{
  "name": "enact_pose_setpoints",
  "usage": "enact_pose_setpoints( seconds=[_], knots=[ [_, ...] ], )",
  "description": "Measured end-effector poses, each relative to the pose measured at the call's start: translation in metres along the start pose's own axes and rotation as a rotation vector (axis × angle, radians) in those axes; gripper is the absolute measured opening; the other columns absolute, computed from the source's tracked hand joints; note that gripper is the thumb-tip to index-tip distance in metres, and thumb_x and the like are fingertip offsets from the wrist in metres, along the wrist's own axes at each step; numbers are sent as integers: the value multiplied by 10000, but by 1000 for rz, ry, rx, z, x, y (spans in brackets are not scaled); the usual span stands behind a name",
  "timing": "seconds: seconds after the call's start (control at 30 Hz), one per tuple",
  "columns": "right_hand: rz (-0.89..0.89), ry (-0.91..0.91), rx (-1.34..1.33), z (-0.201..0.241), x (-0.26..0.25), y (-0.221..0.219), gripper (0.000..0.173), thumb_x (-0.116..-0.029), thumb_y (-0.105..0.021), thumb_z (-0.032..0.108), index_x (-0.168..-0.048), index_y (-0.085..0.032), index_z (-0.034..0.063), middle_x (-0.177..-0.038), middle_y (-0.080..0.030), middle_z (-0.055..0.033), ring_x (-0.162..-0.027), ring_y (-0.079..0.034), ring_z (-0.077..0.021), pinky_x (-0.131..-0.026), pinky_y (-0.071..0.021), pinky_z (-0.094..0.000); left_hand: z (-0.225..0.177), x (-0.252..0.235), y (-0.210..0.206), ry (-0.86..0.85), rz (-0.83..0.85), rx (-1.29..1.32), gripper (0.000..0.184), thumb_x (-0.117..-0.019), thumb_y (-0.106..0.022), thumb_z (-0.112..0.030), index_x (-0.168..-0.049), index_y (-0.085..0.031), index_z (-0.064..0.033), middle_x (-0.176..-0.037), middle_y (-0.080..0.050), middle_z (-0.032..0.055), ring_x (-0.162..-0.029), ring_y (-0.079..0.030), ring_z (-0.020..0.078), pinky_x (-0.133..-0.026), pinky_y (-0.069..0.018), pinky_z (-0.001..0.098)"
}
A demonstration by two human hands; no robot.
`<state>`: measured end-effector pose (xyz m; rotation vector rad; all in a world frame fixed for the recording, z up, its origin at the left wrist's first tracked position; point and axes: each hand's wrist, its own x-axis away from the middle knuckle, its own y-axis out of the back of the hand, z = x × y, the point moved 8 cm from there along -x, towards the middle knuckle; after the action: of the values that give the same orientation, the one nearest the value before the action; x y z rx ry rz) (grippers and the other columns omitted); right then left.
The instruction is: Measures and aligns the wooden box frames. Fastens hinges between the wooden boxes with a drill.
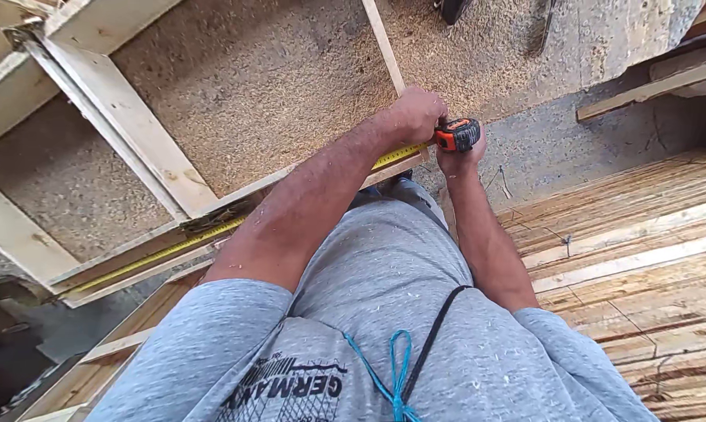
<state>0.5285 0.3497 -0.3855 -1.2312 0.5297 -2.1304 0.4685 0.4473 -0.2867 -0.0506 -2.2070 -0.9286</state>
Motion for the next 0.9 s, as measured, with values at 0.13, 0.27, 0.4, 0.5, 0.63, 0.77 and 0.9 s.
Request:
enact_pose_setpoints(
  seconds=[0.13,0.27,0.4,0.5,0.63,0.77,0.9],
  knots=[
    [-25,15,31,-12,12,-4,349,-1084,-316,287,-919,-567,109,-650,-557,-37,-487,-469,-122,-438,-414,-288,0,0,0,12,15,-8,288,-932,-703,-233,-1218,-724,-206,-1055,-743,78,-1074,-672,304,-1048,-416,593],
    [26,37,27,0,3,-5,455,-1090,-232,388,-975,-559,92,-799,-628,-85,-719,-626,-207,-682,-561,-425,0,1,1,17,-3,0,292,-928,-698,-238,-1218,-727,-221,-1055,-746,62,-1074,-670,284,-1061,-406,577],
    [41,45,53,-9,11,-8,310,-1061,-361,257,-922,-589,100,-666,-581,-42,-490,-484,-118,-444,-431,-284,-1,1,0,12,1,-1,295,-933,-686,-221,-1226,-722,-217,-1068,-740,70,-1078,-667,293,-1047,-412,591],
    [-20,-6,38,-7,1,4,453,-1092,-235,396,-1020,-568,98,-838,-649,-98,-694,-621,-207,-628,-550,-405,0,1,1,11,-17,1,279,-934,-698,-253,-1209,-730,-224,-1061,-745,57,-1076,-671,277,-1059,-408,578],
    [-41,1,91,-17,13,0,237,-1069,-392,212,-935,-561,114,-667,-556,-36,-514,-483,-126,-470,-441,-301,0,2,0,17,0,11,290,-934,-687,-218,-1221,-723,-218,-1069,-743,63,-1091,-667,284,-1058,-404,588],
    [7,2,65,-15,9,-1,257,-1069,-380,215,-966,-584,97,-690,-595,-55,-473,-470,-113,-418,-404,-263,0,3,2,19,-18,12,285,-935,-679,-208,-1216,-729,-213,-1057,-750,66,-1077,-677,291,-1041,-425,597],
    [4,35,47,8,-1,1,522,-1089,-181,438,-951,-550,95,-823,-643,-102,-758,-645,-223,-691,-563,-442,0,3,0,5,-29,28,278,-931,-687,-225,-1205,-734,-212,-1044,-755,51,-1064,-683,269,-1067,-405,583]
  ],
)
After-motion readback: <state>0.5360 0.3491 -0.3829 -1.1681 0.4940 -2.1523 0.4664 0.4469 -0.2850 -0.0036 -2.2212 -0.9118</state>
